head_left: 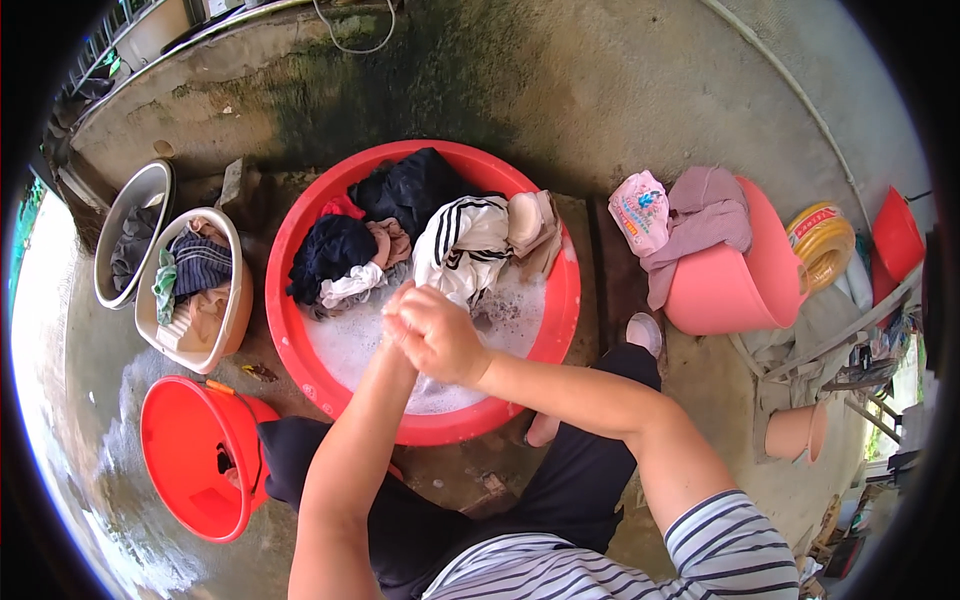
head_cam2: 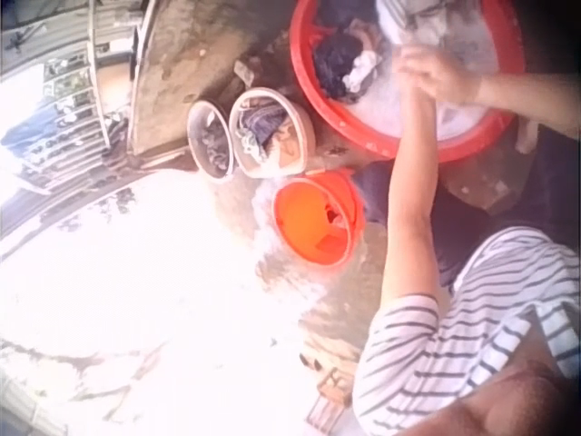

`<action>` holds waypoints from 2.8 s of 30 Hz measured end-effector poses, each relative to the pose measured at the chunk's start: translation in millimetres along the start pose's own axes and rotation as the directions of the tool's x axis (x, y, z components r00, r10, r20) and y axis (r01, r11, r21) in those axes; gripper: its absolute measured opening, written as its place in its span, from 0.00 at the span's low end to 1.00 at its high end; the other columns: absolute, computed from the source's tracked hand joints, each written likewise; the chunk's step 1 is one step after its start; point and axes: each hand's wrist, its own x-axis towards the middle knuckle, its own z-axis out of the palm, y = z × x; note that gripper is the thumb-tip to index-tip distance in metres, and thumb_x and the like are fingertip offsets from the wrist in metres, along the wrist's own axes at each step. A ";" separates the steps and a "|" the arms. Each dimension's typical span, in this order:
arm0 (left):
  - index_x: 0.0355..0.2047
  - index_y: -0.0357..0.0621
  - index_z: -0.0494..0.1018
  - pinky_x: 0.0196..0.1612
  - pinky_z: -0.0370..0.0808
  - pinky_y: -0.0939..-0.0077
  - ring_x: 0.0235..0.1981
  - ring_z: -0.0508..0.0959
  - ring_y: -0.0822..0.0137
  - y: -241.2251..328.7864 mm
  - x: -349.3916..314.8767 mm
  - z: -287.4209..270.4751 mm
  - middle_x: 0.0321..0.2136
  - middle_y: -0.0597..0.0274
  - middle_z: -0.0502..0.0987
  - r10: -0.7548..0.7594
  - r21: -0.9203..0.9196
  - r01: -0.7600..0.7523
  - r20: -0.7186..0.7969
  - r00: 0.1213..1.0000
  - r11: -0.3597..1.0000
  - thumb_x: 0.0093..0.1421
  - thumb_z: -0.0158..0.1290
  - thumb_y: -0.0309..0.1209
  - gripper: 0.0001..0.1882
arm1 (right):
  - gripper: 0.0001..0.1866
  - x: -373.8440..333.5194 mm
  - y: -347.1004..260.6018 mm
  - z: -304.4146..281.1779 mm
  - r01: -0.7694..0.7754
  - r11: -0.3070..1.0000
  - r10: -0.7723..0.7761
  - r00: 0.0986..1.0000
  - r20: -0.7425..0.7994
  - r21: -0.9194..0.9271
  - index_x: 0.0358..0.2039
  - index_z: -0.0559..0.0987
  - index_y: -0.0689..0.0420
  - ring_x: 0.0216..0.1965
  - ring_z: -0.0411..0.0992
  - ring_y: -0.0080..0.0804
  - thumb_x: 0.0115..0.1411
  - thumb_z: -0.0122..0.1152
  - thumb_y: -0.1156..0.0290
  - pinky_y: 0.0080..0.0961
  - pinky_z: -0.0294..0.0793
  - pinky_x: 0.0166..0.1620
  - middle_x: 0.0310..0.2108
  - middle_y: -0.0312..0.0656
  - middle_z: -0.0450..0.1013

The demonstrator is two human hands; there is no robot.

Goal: The person washes laundry by hand in a tub of soapy water, scrubbing, rubbing, and wringing out different garments.

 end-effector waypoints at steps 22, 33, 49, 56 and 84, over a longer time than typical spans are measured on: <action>0.52 0.40 0.57 0.49 0.63 0.70 0.46 0.67 0.62 41.8 15.5 74.1 0.47 0.57 0.65 -0.633 0.375 0.834 -0.544 0.551 0.404 0.55 0.34 0.57 0.35 | 0.04 75.0 18.7 -101.4 -0.580 0.664 0.553 0.806 0.211 0.473 0.23 0.73 0.59 0.23 0.68 0.18 0.49 0.57 0.72 0.16 0.68 0.27 0.21 0.33 0.70; 0.45 0.41 0.62 0.34 0.73 0.71 0.31 0.74 0.63 56.3 -31.6 23.0 0.33 0.51 0.71 -0.687 -0.060 0.792 -0.539 0.487 0.608 0.59 0.33 0.47 0.24 | 0.12 -35.0 10.8 -2.5 0.125 0.945 -0.062 0.976 0.208 -0.304 0.24 0.71 0.58 0.34 0.67 0.37 0.40 0.57 0.65 0.28 0.70 0.28 0.32 0.41 0.68; 0.34 0.37 0.72 0.33 0.69 0.75 0.32 0.73 0.68 70.7 -3.7 84.0 0.30 0.58 0.74 -0.260 0.475 0.846 -0.872 0.415 -0.242 0.54 0.42 0.43 0.20 | 0.09 -39.9 93.0 -5.4 -0.765 0.491 0.858 0.508 -0.079 0.416 0.21 0.72 0.60 0.23 0.68 0.32 0.46 0.56 0.66 0.28 0.66 0.27 0.20 0.41 0.70; 0.38 0.35 0.70 0.35 0.68 0.75 0.31 0.74 0.65 127.7 43.0 35.6 0.30 0.56 0.74 -0.159 0.554 0.562 -0.784 0.600 -0.615 0.51 0.46 0.51 0.28 | 0.16 -94.1 142.5 -13.0 -0.839 0.110 0.955 0.238 0.178 0.532 0.31 0.73 0.60 0.22 0.64 0.20 0.53 0.51 0.58 0.19 0.64 0.26 0.23 0.33 0.69; 0.46 0.42 0.63 0.41 0.70 0.61 0.38 0.72 0.57 12.9 -78.2 -112.7 0.37 0.55 0.70 -0.624 -0.280 0.681 -0.710 0.327 0.676 0.55 0.39 0.46 0.24 | 0.08 -120.0 120.2 59.2 -0.709 0.626 0.755 0.655 0.023 -0.324 0.19 0.73 0.56 0.32 0.67 0.44 0.43 0.57 0.65 0.36 0.67 0.32 0.27 0.43 0.67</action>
